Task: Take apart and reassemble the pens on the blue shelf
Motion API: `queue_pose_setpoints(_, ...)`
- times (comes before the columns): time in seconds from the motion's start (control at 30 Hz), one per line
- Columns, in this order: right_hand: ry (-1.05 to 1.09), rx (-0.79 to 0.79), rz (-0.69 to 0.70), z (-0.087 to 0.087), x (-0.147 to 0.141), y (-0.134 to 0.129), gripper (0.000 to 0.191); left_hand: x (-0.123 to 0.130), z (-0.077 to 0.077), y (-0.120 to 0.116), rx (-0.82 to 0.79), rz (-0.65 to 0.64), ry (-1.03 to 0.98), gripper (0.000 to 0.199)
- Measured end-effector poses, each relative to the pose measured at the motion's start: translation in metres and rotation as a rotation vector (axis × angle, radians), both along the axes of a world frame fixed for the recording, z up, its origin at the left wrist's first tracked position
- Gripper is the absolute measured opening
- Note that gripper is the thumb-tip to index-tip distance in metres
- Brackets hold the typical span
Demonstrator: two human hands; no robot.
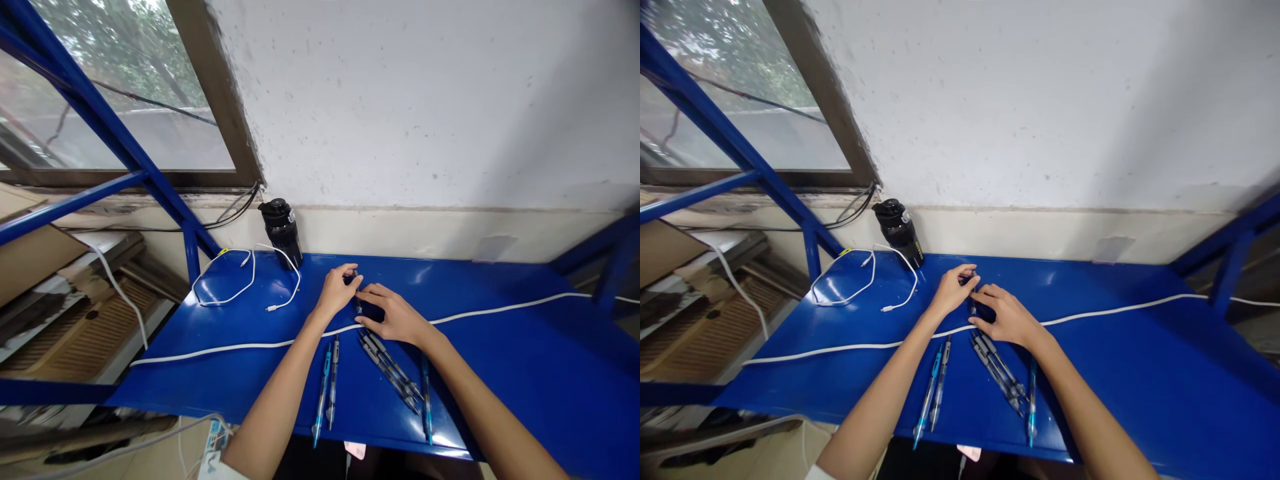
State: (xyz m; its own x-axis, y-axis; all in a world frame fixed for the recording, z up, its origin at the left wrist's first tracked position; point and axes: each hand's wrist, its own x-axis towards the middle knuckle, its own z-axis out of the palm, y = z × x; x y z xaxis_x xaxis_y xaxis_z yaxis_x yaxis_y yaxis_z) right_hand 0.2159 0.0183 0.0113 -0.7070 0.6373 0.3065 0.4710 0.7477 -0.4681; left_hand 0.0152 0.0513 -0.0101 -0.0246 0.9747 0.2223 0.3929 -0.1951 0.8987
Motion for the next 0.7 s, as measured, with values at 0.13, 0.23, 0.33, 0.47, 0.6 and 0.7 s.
queue_pose_setpoints(0.13, 0.004, -0.005, -0.010, -0.0006, 0.0008, 0.0004, 0.054, 0.0002, -0.0003, -0.0012, -0.007, -0.004, 0.016, 0.031)
queue_pose_setpoints(0.23, 0.002, -0.004, -0.012, -0.0002, 0.0008, 0.0003, 0.053, 0.0009, -0.0004, -0.0020, 0.000, -0.004, 0.038, 0.032)
queue_pose_setpoints(0.33, -0.003, -0.002, -0.009, 0.0004, 0.0004, 0.0001, 0.051, 0.0009, 0.0002, -0.0023, 0.014, -0.020, 0.050, 0.029)
queue_pose_setpoints(0.47, 0.003, -0.004, -0.003, 0.0004, 0.0004, 0.0001, 0.047, -0.0020, 0.0002, -0.0008, 0.015, -0.041, 0.043, 0.027)
queue_pose_setpoints(0.6, 0.008, -0.007, 0.003, 0.0008, 0.0005, 0.0000, 0.050, -0.0052, -0.0010, 0.0009, -0.006, -0.052, 0.036, 0.027)
queue_pose_setpoints(0.7, 0.005, -0.006, -0.004, 0.0013, 0.0004, -0.0003, 0.050, -0.0052, -0.0020, 0.0013, -0.013, -0.049, 0.023, 0.027)
